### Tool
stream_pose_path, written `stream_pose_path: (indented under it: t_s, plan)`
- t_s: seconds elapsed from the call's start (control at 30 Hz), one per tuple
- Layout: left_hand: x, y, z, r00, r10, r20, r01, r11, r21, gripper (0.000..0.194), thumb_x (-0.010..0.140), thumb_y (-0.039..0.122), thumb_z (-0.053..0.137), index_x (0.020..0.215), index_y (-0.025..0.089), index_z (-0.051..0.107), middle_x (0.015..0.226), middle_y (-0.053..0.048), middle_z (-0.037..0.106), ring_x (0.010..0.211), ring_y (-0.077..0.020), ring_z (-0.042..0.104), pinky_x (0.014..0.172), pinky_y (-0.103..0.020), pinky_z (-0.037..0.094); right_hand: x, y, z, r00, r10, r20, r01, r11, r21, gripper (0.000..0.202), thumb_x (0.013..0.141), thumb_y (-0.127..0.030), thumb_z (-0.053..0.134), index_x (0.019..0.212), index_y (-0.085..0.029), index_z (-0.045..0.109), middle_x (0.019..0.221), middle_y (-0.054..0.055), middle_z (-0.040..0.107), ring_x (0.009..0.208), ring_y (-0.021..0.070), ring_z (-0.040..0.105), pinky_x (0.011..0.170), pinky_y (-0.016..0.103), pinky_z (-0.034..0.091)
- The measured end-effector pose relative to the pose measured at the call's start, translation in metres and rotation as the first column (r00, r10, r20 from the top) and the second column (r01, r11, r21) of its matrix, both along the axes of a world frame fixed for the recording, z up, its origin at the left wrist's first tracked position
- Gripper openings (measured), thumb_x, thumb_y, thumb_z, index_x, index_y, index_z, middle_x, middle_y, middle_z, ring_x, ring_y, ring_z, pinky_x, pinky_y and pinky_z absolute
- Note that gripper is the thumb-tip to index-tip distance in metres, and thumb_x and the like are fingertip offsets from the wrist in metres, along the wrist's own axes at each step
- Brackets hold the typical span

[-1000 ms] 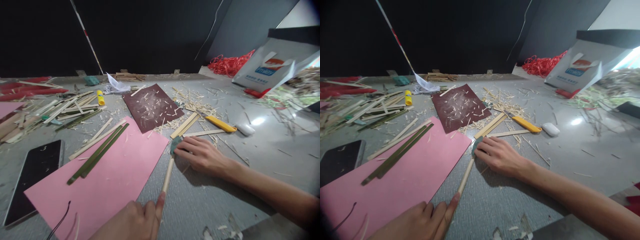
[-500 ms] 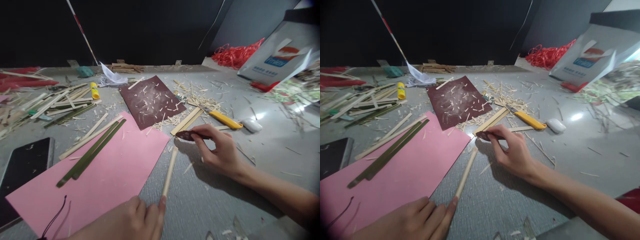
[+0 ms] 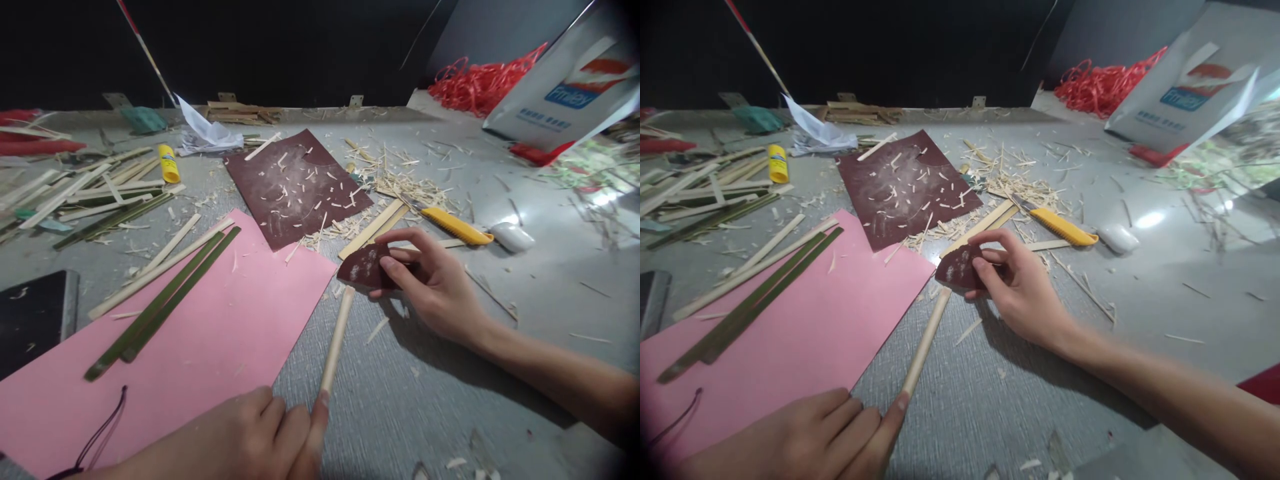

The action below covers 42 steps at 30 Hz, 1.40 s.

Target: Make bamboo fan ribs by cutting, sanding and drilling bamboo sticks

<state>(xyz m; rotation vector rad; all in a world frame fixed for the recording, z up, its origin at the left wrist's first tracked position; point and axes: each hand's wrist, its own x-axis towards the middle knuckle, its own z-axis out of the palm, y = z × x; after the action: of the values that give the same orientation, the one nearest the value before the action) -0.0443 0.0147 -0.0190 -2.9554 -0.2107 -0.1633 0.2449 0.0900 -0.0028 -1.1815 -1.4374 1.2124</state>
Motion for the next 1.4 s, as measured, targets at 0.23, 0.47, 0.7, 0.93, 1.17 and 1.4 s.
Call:
stream_pose_path:
  t_s: [0.23,0.47,0.7,0.93,1.17,1.4]
  plan:
    - [0.001,0.005,0.008,1.0,-0.017,0.001,0.017,1.0,-0.002,0.049,0.078,0.009,0.054,0.125,0.004,0.064,0.082,-0.001,0.069,0.053,-0.0138,0.05,0.044,-0.031,0.037,-0.003,-0.002,0.002,0.994,-0.003,0.113,-0.004,0.998,0.06,0.035,0.088,-0.028,0.078,0.116,-0.024,0.057,0.1,0.005,0.074,0.092,0.0226,0.075,0.079,0.038,0.067]
    - [0.0,0.005,0.006,1.0,0.003,0.018,-0.003,0.999,-0.051,0.043,0.084,0.015,0.058,0.126,0.006,0.064,0.081,0.001,0.067,0.055,-0.0145,0.052,0.043,-0.032,0.041,0.002,-0.003,-0.001,0.956,0.038,0.29,-0.102,0.972,0.211,0.014,0.09,-0.024,0.074,0.101,-0.022,0.064,0.096,0.003,0.069,0.086,0.0184,0.07,0.078,0.035,0.061]
    - [0.003,0.005,0.005,0.997,0.044,0.066,-0.036,0.993,-0.116,0.036,0.099,0.031,0.058,0.125,0.008,0.064,0.079,0.002,0.067,0.057,-0.0142,0.053,0.045,-0.032,0.04,0.002,-0.006,-0.003,0.951,0.027,0.308,-0.113,0.957,0.267,0.011,0.096,-0.023,0.065,0.101,-0.022,0.056,0.099,0.005,0.064,0.088,0.0186,0.065,0.073,0.034,0.055]
    - [0.006,0.006,0.007,0.957,0.126,0.261,-0.078,0.979,-0.189,0.028,0.108,0.023,0.043,0.111,0.013,0.069,0.088,0.001,0.072,0.059,-0.0129,0.054,0.05,-0.034,0.039,0.002,-0.004,-0.002,0.953,-0.001,0.302,-0.084,0.96,0.267,0.012,0.095,-0.022,0.065,0.1,-0.022,0.054,0.1,0.005,0.064,0.091,0.0199,0.065,0.073,0.034,0.054]
    - [0.011,0.016,0.011,0.936,0.125,0.33,-0.092,0.989,-0.115,0.034,0.105,0.038,0.051,0.112,0.014,0.074,0.121,-0.006,0.075,0.123,-0.0255,0.059,0.102,-0.042,0.043,0.003,-0.005,-0.004,0.934,-0.008,0.358,-0.1,0.954,0.283,0.015,0.093,-0.02,0.066,0.097,-0.023,0.052,0.099,0.004,0.065,0.086,0.0189,0.066,0.07,0.033,0.055]
    - [0.012,0.015,0.013,0.945,0.128,0.301,-0.11,0.991,-0.075,0.042,0.107,0.045,0.046,0.11,0.014,0.075,0.119,-0.007,0.076,0.117,-0.0258,0.062,0.105,-0.04,0.04,0.003,-0.009,0.003,0.854,0.006,0.521,-0.272,0.858,0.436,0.019,0.09,-0.011,0.068,0.103,-0.021,0.059,0.088,-0.001,0.065,0.073,0.0111,0.062,0.066,0.024,0.052]
